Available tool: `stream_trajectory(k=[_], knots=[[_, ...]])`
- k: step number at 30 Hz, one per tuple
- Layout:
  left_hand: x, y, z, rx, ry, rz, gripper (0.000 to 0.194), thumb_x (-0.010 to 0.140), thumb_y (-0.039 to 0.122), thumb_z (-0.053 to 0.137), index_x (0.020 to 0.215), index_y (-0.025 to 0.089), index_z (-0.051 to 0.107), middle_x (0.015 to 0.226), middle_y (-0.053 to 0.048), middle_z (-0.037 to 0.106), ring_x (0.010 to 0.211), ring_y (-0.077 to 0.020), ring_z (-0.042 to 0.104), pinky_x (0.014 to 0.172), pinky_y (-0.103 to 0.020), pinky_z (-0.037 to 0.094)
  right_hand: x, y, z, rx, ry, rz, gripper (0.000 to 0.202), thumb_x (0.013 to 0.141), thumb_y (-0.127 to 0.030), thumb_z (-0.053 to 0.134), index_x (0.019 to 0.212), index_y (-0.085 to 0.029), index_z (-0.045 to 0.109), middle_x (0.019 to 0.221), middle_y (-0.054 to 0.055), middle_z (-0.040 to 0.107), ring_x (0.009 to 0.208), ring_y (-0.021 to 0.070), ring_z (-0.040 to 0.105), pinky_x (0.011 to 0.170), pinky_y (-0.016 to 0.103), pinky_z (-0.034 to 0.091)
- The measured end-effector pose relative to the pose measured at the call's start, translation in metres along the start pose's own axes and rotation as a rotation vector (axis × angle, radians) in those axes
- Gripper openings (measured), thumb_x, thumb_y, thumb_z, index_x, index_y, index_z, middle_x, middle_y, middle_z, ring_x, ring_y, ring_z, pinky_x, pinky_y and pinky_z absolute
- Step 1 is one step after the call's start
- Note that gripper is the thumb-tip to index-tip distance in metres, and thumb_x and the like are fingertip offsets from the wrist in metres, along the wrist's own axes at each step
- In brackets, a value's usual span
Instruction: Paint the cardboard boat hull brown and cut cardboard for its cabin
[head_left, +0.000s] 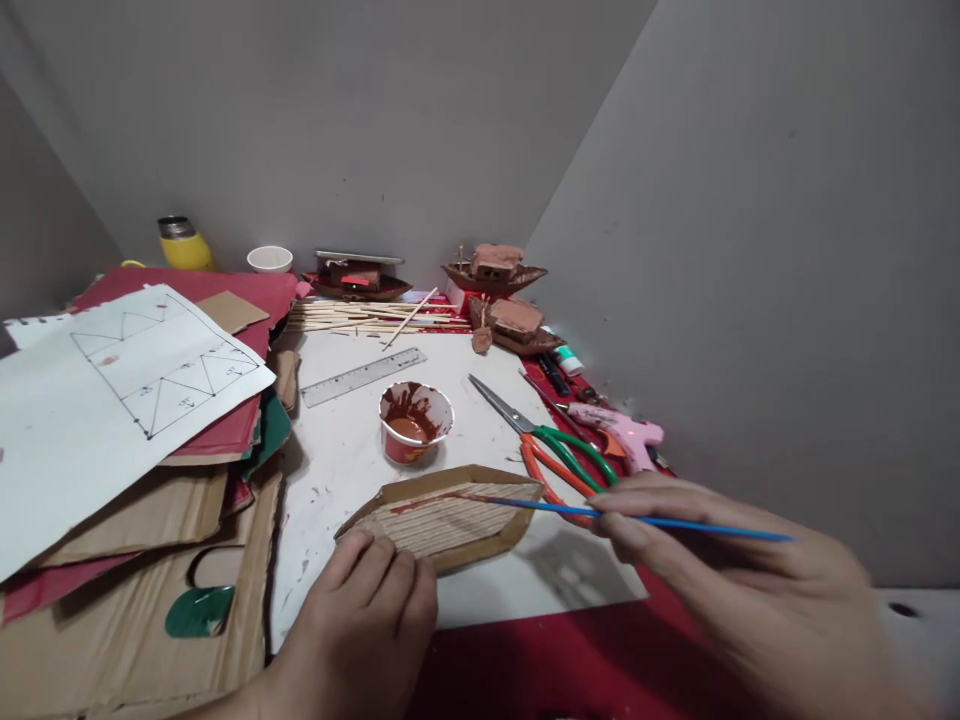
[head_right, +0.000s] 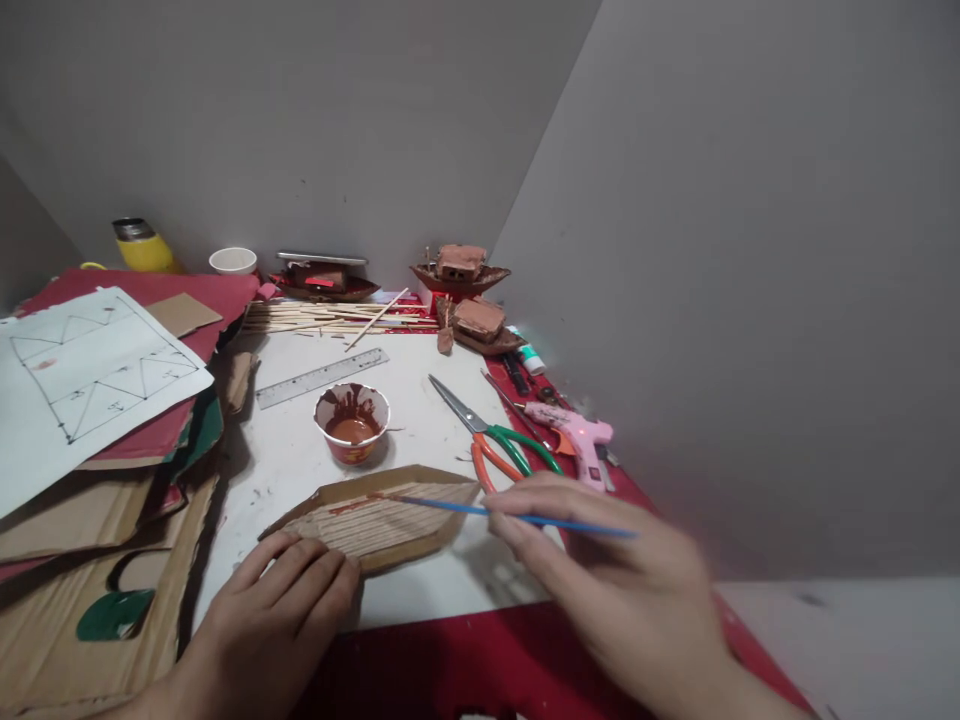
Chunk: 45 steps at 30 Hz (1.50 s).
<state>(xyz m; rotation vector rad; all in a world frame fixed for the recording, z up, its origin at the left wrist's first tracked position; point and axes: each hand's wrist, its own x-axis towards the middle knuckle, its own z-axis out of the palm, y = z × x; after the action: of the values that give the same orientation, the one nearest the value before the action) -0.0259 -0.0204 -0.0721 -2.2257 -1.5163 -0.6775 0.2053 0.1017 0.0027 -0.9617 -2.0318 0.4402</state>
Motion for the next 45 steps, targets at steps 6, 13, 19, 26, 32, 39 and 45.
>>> stream_trajectory(k=[6, 13, 19, 26, 32, 39, 45], knots=[[-0.001, 0.004, -0.003, 0.030, 0.017, 0.017, 0.038, 0.099, 0.011, 0.030, 0.101, 0.016, 0.068, 0.093, -0.004, 0.077, 0.087, -0.0207, 0.066, 0.093, -0.039, 0.042, -0.006, 0.003, 0.030, 0.236, -0.146, -0.086, 0.018, 0.084, -0.014, 0.070, 0.091, -0.028, 0.075, 0.079, -0.001, 0.078, 0.072, 0.0156, 0.074, 0.067, 0.021, 0.061], [-0.001, -0.013, -0.045, 0.075, -0.032, 0.058, 0.026, 0.098, 0.010, 0.041, 0.106, 0.018, 0.064, 0.094, -0.002, 0.075, 0.087, -0.0179, 0.066, 0.090, -0.034, 0.044, -0.010, 0.000, 0.042, 0.315, -0.172, -0.112, 0.026, 0.081, -0.005, 0.070, 0.094, -0.027, 0.075, 0.077, -0.002, 0.077, 0.067, 0.0127, 0.072, 0.062, 0.017, 0.059], [0.008, -0.041, -0.057, 0.157, -0.164, -0.263, 0.032, 0.102, 0.034, 0.036, 0.116, 0.018, 0.059, 0.099, -0.011, 0.076, 0.073, -0.0237, 0.074, 0.059, -0.031, 0.053, -0.012, 0.001, 0.049, 0.359, -0.182, -0.104, 0.021, 0.082, -0.008, 0.070, 0.092, -0.025, 0.075, 0.074, 0.000, 0.076, 0.064, 0.0136, 0.070, 0.058, 0.019, 0.058], [0.013, -0.038, -0.042, -0.194, -0.518, -0.505, 0.033, 0.100, 0.031, 0.036, 0.125, 0.020, 0.055, 0.067, -0.002, 0.075, 0.057, -0.0246, 0.074, 0.046, -0.027, 0.047, -0.012, 0.007, 0.058, 0.407, -0.264, -0.142, 0.021, 0.085, -0.007, 0.066, 0.097, -0.023, 0.073, 0.076, 0.003, 0.075, 0.067, 0.0161, 0.071, 0.060, 0.024, 0.057], [0.019, -0.040, -0.043, -0.500, -0.538, -0.614, 0.030, 0.100, 0.029, 0.038, 0.116, 0.022, 0.061, 0.065, -0.001, 0.071, 0.062, -0.0209, 0.072, 0.063, -0.027, 0.053, -0.011, 0.008, 0.057, 0.379, -0.290, -0.156, 0.020, 0.086, -0.006, 0.065, 0.097, -0.022, 0.071, 0.078, 0.004, 0.074, 0.069, 0.0160, 0.071, 0.062, 0.024, 0.057], [0.018, -0.041, -0.042, -0.629, -0.554, -0.705, 0.030, 0.101, 0.037, 0.036, 0.111, 0.023, 0.061, 0.078, -0.002, 0.071, 0.074, -0.0204, 0.071, 0.079, -0.031, 0.054, -0.008, 0.012, 0.042, 0.293, -0.287, -0.171, 0.023, 0.087, -0.006, 0.062, 0.099, -0.024, 0.069, 0.080, 0.003, 0.074, 0.070, 0.0163, 0.071, 0.063, 0.025, 0.057], [0.016, -0.040, -0.039, -0.635, -0.553, -0.714, 0.034, 0.101, 0.039, 0.033, 0.111, 0.023, 0.061, 0.077, -0.002, 0.071, 0.079, -0.0211, 0.072, 0.082, -0.032, 0.055, -0.002, 0.015, 0.027, 0.149, -0.244, -0.197, 0.019, 0.088, -0.009, 0.062, 0.096, -0.025, 0.068, 0.081, 0.003, 0.075, 0.070, 0.0176, 0.072, 0.061, 0.025, 0.059]])
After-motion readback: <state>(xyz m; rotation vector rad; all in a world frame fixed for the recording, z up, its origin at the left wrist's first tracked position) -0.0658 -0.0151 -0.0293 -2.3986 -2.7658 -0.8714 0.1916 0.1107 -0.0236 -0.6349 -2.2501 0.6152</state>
